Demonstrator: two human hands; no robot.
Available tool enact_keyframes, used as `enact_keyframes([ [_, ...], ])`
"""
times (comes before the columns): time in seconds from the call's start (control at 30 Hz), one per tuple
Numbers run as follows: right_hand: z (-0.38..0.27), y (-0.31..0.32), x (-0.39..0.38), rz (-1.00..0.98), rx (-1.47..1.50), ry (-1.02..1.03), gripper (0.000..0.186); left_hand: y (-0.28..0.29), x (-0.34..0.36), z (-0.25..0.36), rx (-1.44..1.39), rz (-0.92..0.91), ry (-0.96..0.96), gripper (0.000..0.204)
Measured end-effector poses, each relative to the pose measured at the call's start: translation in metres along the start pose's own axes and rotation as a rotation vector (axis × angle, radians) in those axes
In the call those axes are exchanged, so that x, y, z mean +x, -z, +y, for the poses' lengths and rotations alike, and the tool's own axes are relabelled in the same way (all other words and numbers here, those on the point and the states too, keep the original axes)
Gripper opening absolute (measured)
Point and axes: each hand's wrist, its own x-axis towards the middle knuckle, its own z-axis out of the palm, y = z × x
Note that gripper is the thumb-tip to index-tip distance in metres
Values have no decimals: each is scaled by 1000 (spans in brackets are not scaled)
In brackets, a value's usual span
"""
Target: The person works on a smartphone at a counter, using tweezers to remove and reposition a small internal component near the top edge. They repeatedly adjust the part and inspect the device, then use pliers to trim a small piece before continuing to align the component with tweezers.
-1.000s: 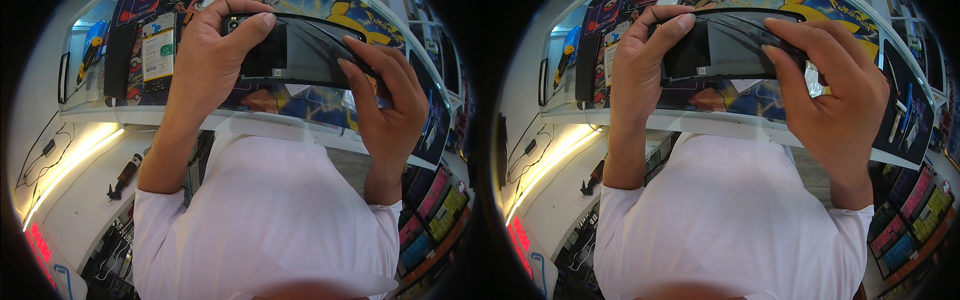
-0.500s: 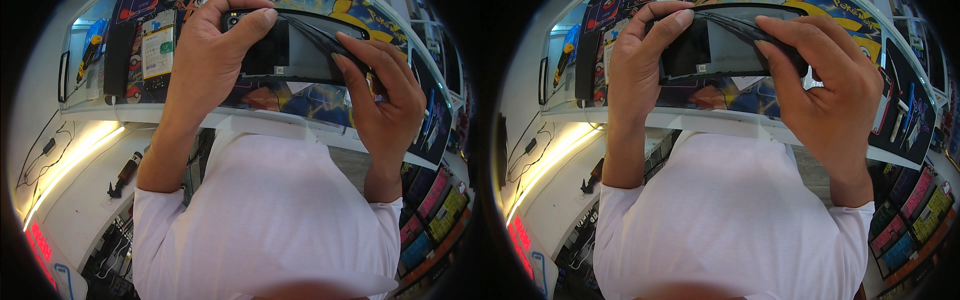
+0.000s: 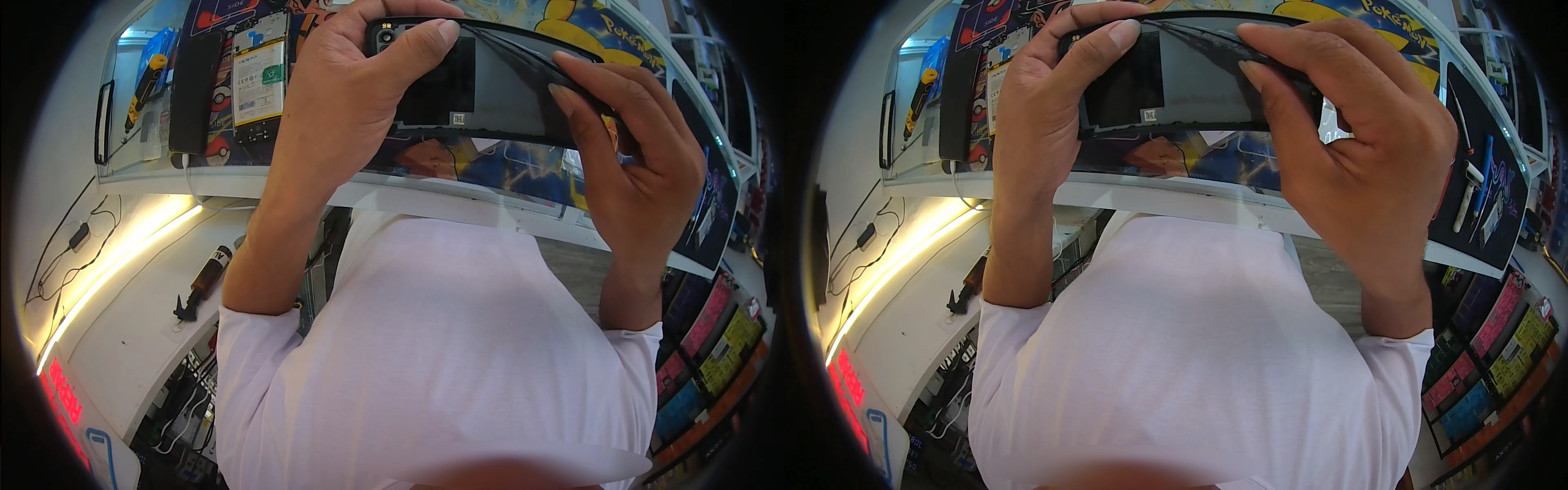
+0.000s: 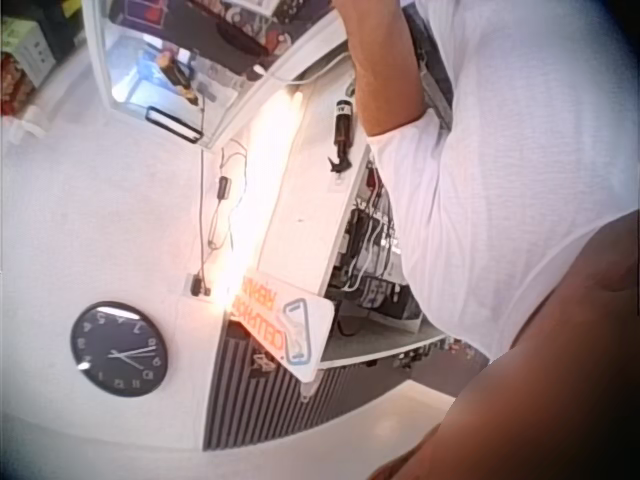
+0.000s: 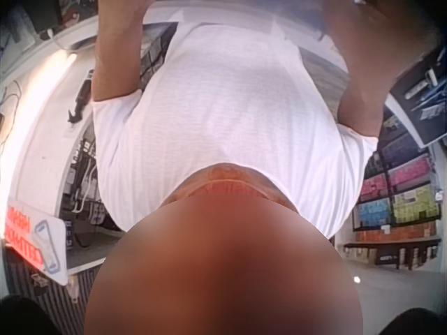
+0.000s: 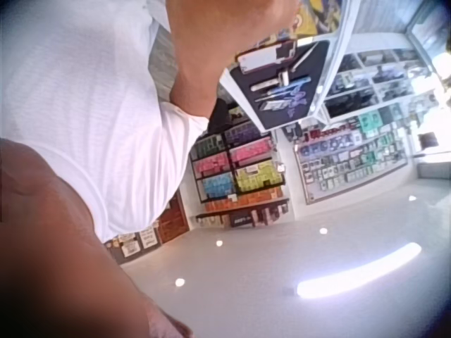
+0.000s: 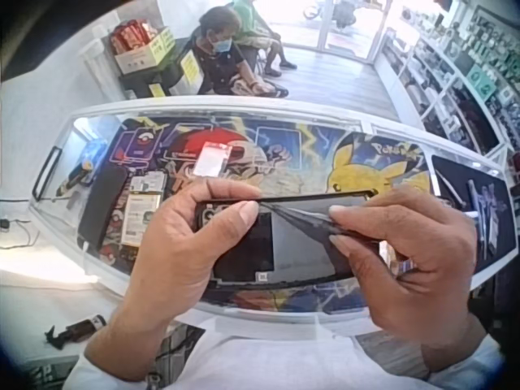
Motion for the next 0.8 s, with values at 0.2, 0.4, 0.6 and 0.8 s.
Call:
enact_keyframes([
  [0.2,-2,2,0,-1,-26,17,25,8,0,-9,27,-18,-82,21],
  [0.4,-7,1,0,8,-8,-8,25,8,5,-14,57,-1,-126,21],
  [0.6,-9,1,-1,16,-35,8,25,4,0,-7,111,11,-125,20],
  [0.8,-15,4,1,5,-70,26,25,7,2,-11,254,30,-146,19],
])
